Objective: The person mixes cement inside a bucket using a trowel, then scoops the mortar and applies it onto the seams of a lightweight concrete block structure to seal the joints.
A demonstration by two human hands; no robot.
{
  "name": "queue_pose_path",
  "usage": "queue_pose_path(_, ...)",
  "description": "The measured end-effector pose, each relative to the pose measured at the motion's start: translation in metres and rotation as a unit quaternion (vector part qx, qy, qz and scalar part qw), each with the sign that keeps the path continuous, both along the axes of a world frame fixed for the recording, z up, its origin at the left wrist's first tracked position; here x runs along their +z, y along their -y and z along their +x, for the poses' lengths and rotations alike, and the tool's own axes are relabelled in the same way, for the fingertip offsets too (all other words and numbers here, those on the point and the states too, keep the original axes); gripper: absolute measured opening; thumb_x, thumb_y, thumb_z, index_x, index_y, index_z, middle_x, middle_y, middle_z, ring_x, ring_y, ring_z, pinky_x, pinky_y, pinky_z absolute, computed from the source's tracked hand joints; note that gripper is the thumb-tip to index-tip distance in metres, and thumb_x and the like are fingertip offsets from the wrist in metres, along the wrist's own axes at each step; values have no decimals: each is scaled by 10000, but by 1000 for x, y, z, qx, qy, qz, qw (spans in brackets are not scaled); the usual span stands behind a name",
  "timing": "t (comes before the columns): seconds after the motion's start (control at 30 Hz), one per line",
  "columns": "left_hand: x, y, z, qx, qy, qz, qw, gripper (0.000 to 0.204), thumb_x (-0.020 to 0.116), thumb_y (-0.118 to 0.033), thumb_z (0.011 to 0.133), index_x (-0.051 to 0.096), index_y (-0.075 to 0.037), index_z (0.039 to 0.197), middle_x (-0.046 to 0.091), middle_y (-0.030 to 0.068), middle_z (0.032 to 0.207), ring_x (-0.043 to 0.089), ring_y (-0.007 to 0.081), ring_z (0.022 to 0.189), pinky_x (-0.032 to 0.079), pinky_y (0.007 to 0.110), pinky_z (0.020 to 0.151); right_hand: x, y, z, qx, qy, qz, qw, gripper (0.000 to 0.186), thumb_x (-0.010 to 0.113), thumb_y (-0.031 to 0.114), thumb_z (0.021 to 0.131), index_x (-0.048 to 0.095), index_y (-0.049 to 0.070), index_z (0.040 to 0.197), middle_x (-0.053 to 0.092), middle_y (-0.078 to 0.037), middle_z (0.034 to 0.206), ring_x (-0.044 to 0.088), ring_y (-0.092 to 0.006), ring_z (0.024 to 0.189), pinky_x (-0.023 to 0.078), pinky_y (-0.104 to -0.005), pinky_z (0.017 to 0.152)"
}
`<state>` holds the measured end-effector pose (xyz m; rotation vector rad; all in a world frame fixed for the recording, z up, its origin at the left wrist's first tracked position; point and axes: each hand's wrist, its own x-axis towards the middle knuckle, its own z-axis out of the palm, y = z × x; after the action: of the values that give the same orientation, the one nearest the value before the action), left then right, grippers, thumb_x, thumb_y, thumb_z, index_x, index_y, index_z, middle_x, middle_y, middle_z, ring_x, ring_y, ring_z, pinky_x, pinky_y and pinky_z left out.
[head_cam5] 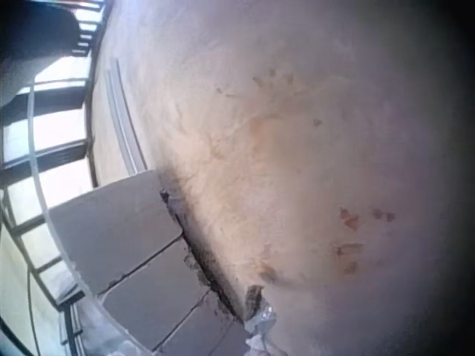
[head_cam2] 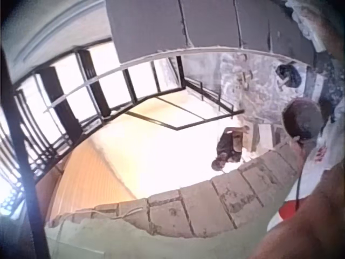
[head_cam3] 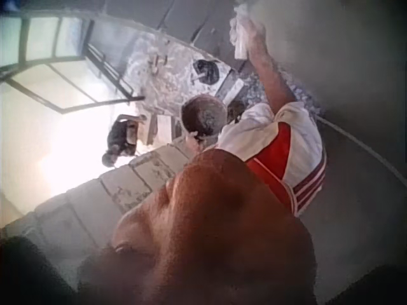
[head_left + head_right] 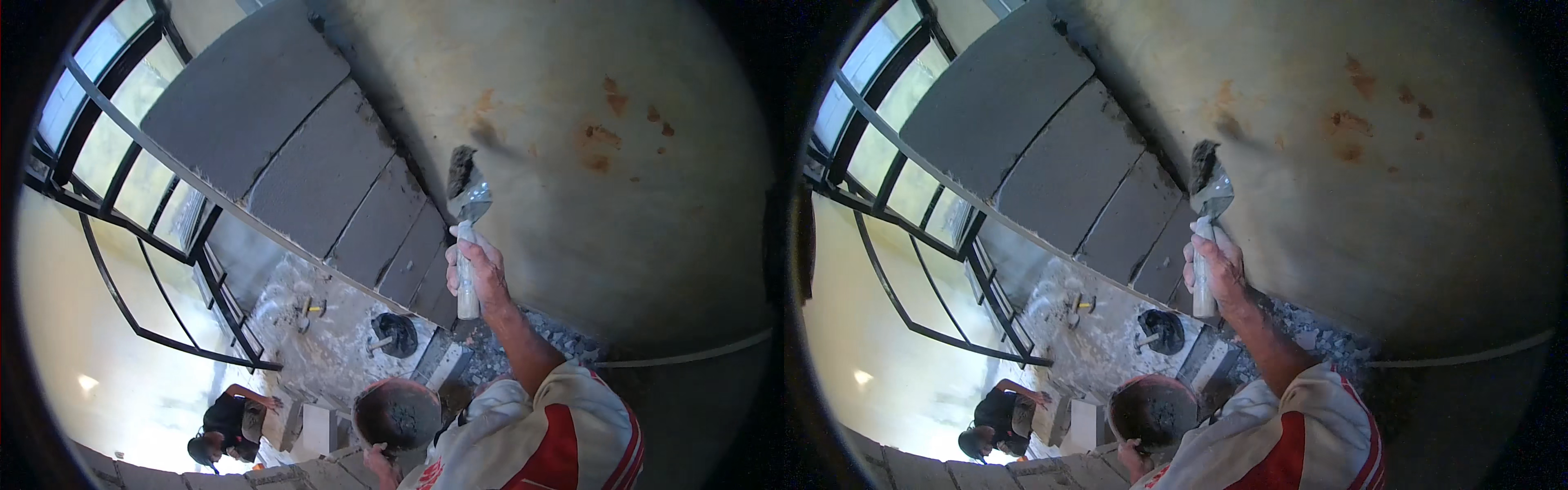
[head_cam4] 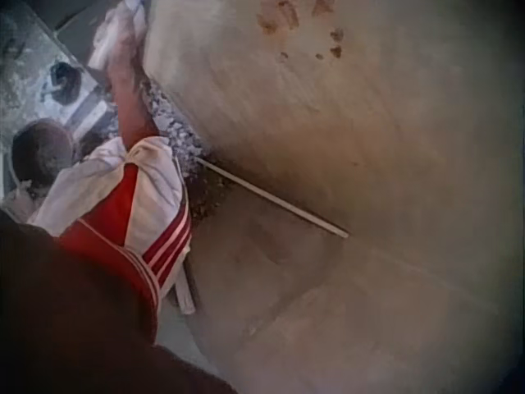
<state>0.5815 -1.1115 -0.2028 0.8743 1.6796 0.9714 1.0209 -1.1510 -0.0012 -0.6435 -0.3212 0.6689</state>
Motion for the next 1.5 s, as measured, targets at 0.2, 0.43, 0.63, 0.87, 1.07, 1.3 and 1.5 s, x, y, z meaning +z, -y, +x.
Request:
queue_pose_path(0.2, 42, 9, 22, -45, -75, -15, 996, 208, 597, -30, 584, 555, -12, 787, 532, 46, 743, 518, 183, 664, 454, 342, 620, 64, 1, 3, -298, 107, -5, 949, 479, 563, 238, 894, 380, -38, 1239, 526, -82, 790, 511, -136, 521, 433, -280, 481)
queue_pose_path(0.43, -28, 0, -18, -11, 15, 9, 1000, 188, 599, -54, 617, 565, -8, 796, 564, 60, 726, 530, 189, 638, 439, 345, 576, 86, -47, 56, -702, 168, 41, 691, 640, 630, 193, 870, 276, -84, 1326, 542, -113, 858, 505, -141, 645, 457, -281, 618)
queue_pose_path(0.63, -20, -16, -3, -161, 10, -129, 979, 176, 624, -110, 635, 594, -14, 779, 563, 64, 700, 518, 198, 624, 436, 340, 574, 2, -129, 82, -445, 403, -347, 720, 619, 649, 247, 849, 331, -22, 1307, 553, -289, 1081, 584, -426, 963, 501, -447, 734)
queue_pose_path(0.87, 86, 15, 70, -86, 69, -89, 990, 194, 649, -136, 635, 617, -33, 796, 561, 73, 648, 538, 206, 578, 473, 350, 552, -54, -59, 3, -267, 387, -307, 827, 525, 633, 292, 850, 417, 2, 1230, 584, -283, 1017, 578, -469, 923, 468, -507, 749)
queue_pose_path(1.07, 72, -5, 81, -118, -9, 44, 992, 153, 651, -81, 667, 654, -3, 799, 588, 44, 717, 535, 169, 651, 439, 327, 611, -108, -5, -11, -91, 368, -352, 856, 562, 692, 247, 804, 429, -9, 1229, 567, -165, 865, 565, -275, 770, 468, -396, 702)
queue_pose_path(1.3, 86, -31, 116, -129, 87, 25, 988, 372, 633, -47, 668, 608, 44, 1027, 586, 50, 898, 525, 161, 814, 429, 299, 735, -61, 58, -49, 327, 425, -394, 747, 564, 660, 291, 823, 431, 6, 1253, 605, -204, 1011, 604, -294, 924, 468, -408, 821)
queue_pose_path(1.5, 71, -28, 97, -156, 168, 47, 972, 691, 586, -3, 653, 445, 42, 1328, 489, 111, 1315, 470, 204, 1187, 338, 268, 994, -92, 12, -88, 407, 581, -418, 568, 450, 632, 289, 822, 468, -26, 1097, 608, -260, 974, 584, -436, 942, 463, -463, 807)
